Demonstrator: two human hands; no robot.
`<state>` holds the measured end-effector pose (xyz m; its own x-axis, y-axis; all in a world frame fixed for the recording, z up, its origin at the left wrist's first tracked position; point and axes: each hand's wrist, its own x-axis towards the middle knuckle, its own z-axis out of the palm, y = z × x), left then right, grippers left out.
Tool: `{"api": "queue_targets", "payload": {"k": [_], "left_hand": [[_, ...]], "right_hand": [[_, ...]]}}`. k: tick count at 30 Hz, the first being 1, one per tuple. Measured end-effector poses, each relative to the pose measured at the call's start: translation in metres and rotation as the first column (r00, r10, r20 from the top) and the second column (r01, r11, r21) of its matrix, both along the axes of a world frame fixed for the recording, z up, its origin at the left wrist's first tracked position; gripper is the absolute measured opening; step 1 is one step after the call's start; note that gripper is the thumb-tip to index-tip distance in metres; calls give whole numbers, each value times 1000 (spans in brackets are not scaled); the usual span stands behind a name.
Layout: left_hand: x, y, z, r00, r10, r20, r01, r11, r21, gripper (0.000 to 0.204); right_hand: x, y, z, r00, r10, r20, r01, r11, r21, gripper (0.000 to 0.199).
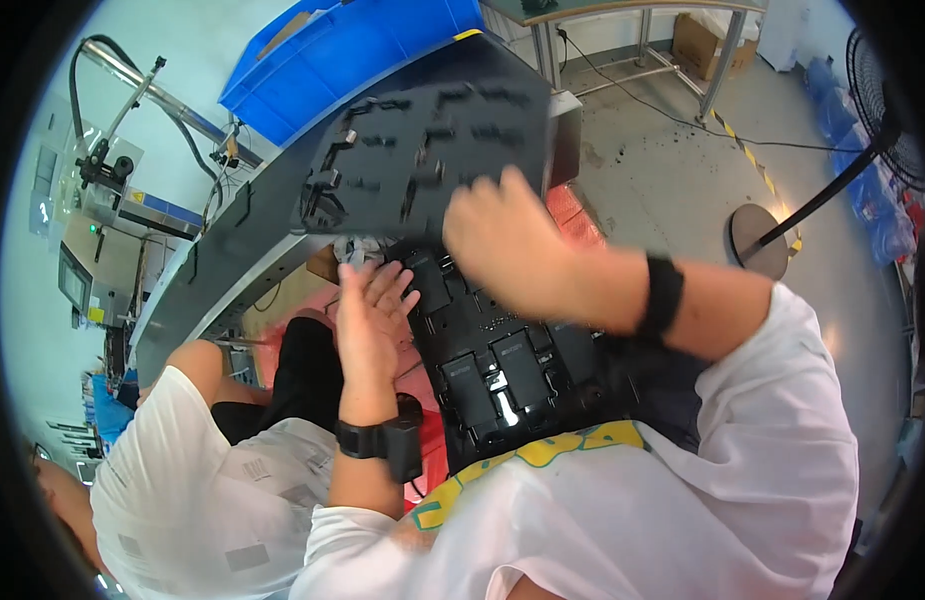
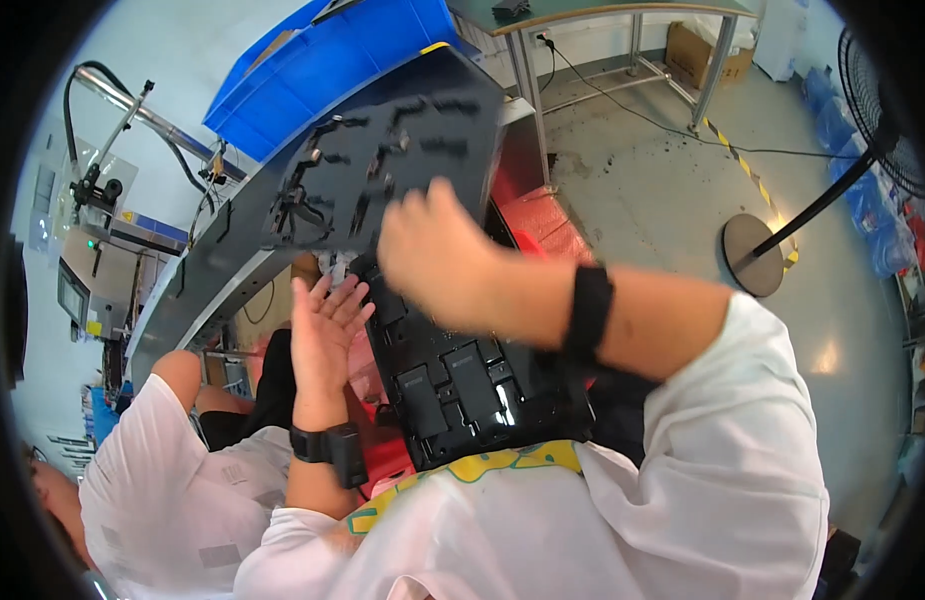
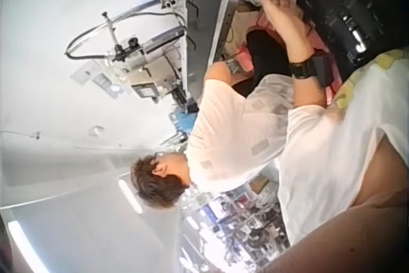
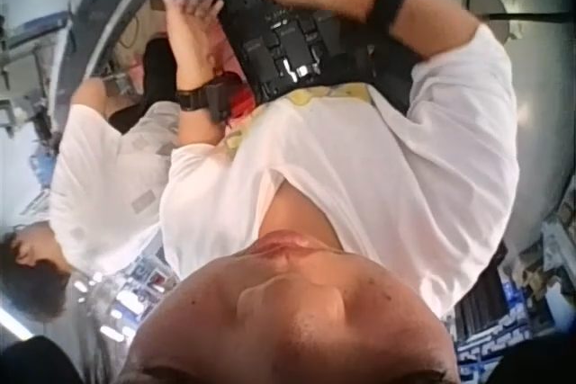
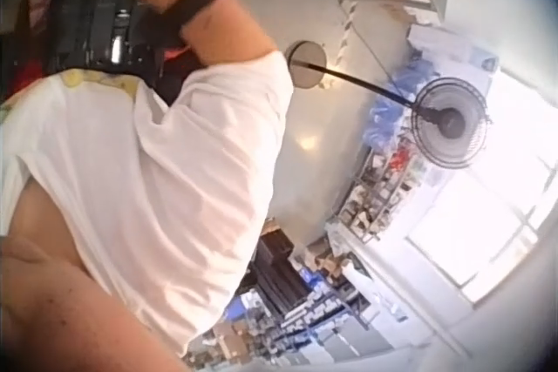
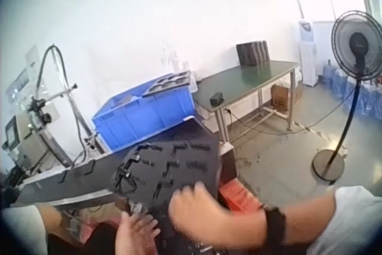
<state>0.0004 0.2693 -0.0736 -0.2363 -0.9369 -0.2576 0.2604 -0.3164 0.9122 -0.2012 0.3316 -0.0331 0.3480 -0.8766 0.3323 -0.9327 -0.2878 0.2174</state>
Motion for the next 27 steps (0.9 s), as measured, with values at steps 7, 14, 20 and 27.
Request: {"api": "queue_targets", "payload": {"k": [7,14,20,27], "left_hand": [[40,15,-26,991,-86,104,92,995,-45,22],[40,12,-78,858,-148,492,262,950,-171,33],[18,14,-76,924,-54,377,141,968,-208,33],[13,11,-73,955,-157,251,180,981,-73,35]], "right_hand": [[26,86,5,823,375,427,-499,835,229,36],[11,95,-77,985,-72,154,33,971,239,55],[-7,86,-91,950,-85,300,45,989,139,59],[-10,90,-94,874,-114,472,67,991,114,55]]}}
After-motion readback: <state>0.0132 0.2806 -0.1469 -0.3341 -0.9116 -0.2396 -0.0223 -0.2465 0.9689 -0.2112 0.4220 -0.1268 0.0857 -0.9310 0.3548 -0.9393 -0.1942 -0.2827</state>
